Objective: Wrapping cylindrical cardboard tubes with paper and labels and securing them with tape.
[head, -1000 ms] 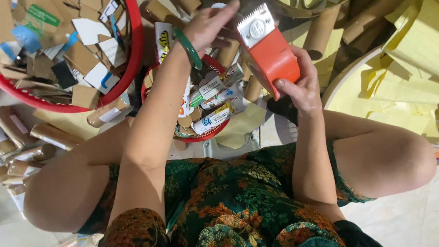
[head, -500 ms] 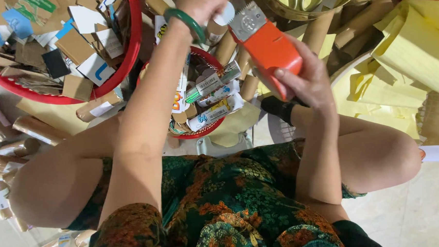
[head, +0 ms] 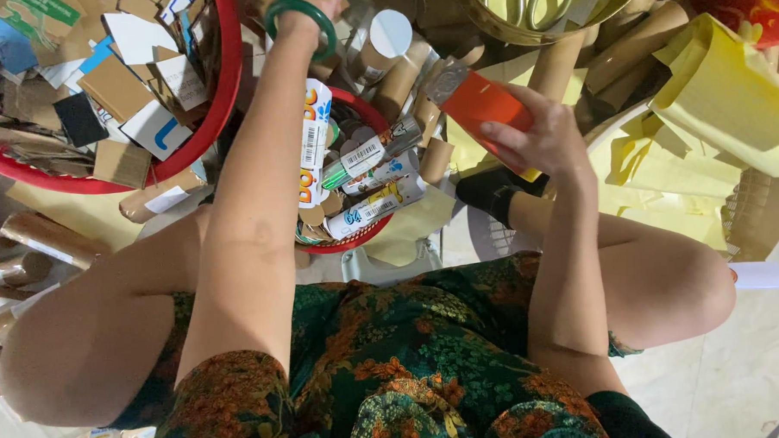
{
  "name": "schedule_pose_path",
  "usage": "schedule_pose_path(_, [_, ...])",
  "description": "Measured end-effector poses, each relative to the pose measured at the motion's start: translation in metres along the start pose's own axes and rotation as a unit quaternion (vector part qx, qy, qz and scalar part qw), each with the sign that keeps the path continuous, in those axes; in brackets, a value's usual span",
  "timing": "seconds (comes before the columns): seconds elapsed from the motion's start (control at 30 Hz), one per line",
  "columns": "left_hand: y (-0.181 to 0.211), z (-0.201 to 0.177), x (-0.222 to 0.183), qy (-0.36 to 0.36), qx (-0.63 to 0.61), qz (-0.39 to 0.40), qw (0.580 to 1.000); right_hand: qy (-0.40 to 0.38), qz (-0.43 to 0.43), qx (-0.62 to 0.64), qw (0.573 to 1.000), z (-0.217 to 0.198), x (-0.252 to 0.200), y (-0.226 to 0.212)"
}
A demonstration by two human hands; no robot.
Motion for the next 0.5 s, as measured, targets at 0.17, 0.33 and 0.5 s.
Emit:
schedule_pose_path(0.17, [-0.091,0.038,-0.054,-0.015,0.134,0.005,0.991,0.007,-0.031,-0.025,0.999,0.037,0.020,-0.011])
schedule_pose_path(0.33, [0.020,0.023,-0.054,0.192,0.383,0.040,0.903,0.050,-0.141,0.011,0.989,0.049,0.027,-0.007])
schedule_pose_path(0.5, [0.116,0.015,-0.093,0.247,-0.216,0.109,0.938,0.046,-0.138,0.019,0.989,0.053,0.023,-0.011])
Point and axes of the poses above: each hand's wrist, its own x-axis towards the middle knuckle, its own z-axis out of the palm, y = z × x, the point moved 6 cm from there along x, towards the middle knuckle, and after that the axes turned 14 degrees about z, right-handed, at the moved point
